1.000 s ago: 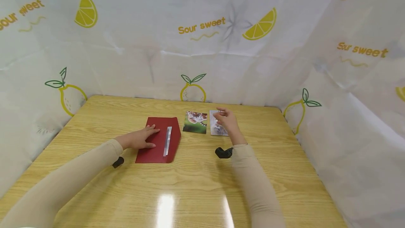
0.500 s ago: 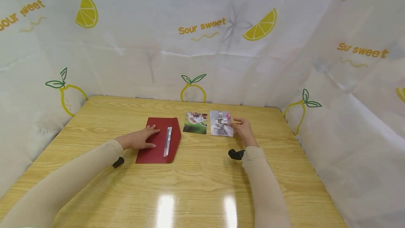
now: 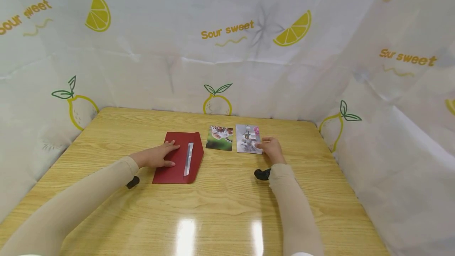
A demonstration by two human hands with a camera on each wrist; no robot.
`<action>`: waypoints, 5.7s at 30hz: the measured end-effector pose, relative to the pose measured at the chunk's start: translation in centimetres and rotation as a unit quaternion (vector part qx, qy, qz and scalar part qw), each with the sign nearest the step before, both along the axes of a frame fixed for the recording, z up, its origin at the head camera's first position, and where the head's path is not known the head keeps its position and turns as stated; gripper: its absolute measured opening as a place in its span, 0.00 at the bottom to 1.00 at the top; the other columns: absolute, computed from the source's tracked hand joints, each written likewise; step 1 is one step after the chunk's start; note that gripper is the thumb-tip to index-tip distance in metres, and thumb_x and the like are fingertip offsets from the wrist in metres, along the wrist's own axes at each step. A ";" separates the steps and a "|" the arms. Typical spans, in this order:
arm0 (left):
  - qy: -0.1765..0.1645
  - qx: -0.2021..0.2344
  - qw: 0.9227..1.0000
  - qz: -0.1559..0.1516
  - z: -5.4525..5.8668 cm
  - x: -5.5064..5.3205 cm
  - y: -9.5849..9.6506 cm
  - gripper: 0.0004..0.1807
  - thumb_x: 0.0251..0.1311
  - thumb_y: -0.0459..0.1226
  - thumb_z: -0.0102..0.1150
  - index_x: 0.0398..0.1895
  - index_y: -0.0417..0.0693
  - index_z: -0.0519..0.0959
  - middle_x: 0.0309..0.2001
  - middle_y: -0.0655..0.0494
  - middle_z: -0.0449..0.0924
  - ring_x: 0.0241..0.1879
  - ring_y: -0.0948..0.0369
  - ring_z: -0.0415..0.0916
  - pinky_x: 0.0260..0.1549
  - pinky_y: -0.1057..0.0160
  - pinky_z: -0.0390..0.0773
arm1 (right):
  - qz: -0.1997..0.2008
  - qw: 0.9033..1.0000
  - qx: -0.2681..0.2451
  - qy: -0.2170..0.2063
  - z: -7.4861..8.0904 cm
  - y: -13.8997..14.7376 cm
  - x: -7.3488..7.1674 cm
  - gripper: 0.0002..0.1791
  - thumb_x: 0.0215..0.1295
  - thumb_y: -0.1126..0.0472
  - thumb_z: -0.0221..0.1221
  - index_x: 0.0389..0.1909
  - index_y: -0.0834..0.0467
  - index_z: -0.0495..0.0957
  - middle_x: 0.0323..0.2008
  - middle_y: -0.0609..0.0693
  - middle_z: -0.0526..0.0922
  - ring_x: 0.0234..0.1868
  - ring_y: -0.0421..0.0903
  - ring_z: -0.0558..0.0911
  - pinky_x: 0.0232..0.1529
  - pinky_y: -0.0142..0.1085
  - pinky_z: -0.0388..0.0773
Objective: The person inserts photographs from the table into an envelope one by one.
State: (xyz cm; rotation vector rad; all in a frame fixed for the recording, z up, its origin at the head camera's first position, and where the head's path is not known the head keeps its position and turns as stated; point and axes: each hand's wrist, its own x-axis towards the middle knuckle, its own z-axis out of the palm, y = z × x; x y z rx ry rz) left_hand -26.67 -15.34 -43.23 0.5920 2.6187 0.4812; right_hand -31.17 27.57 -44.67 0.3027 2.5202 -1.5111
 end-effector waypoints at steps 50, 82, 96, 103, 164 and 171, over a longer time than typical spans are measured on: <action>0.004 0.008 1.000 -0.003 -0.6 -0.3 -0.3 0.41 0.65 0.48 0.58 0.76 0.45 0.54 0.77 0.38 0.41 0.76 0.40 0.37 0.70 0.42 0.52 | -0.095 0.990 0.104 -0.008 0.6 -2.4 -0.1 0.22 0.61 0.65 0.63 0.55 0.69 0.72 0.58 0.66 0.72 0.57 0.58 0.71 0.60 0.47 0.70; 0.002 0.000 1.000 -0.002 -0.7 -0.3 -0.5 0.40 0.66 0.49 0.56 0.76 0.47 0.53 0.77 0.40 0.40 0.76 0.41 0.36 0.70 0.42 0.51 | 0.031 0.985 -0.143 0.095 5.7 -6.7 5.3 0.25 0.66 0.68 0.59 0.62 0.65 0.66 0.44 0.52 0.66 0.32 0.38 0.74 0.33 0.27 0.81; 0.001 0.005 1.000 0.006 -0.9 -0.4 -0.2 0.41 0.65 0.49 0.58 0.76 0.47 0.53 0.77 0.41 0.40 0.76 0.42 0.35 0.71 0.43 0.50 | 0.061 0.983 -0.146 0.099 3.2 -12.1 7.1 0.23 0.58 0.71 0.65 0.53 0.64 0.70 0.40 0.53 0.68 0.23 0.38 0.71 0.28 0.32 0.78; 0.003 0.005 1.000 0.004 -1.2 -0.5 -0.3 0.41 0.65 0.49 0.58 0.76 0.48 0.53 0.77 0.42 0.40 0.76 0.42 0.36 0.72 0.44 0.50 | 0.064 0.985 -0.131 0.090 1.8 -13.6 7.5 0.22 0.56 0.74 0.65 0.50 0.64 0.70 0.41 0.56 0.70 0.22 0.39 0.72 0.28 0.35 0.80; 0.003 0.005 1.000 0.000 -0.3 -0.2 0.1 0.40 0.65 0.47 0.58 0.76 0.44 0.54 0.77 0.38 0.40 0.75 0.39 0.36 0.71 0.42 0.51 | 0.099 0.989 -0.099 0.040 0.3 -16.6 8.1 0.20 0.53 0.74 0.68 0.46 0.66 0.72 0.37 0.55 0.73 0.30 0.42 0.76 0.28 0.33 0.82; 0.002 0.004 1.000 0.000 -0.3 -0.2 0.1 0.40 0.66 0.46 0.58 0.76 0.44 0.54 0.77 0.38 0.40 0.75 0.39 0.36 0.71 0.43 0.51 | 0.104 0.989 -0.097 0.038 0.4 -17.1 8.1 0.20 0.53 0.74 0.68 0.45 0.66 0.72 0.37 0.54 0.72 0.31 0.42 0.75 0.29 0.33 0.82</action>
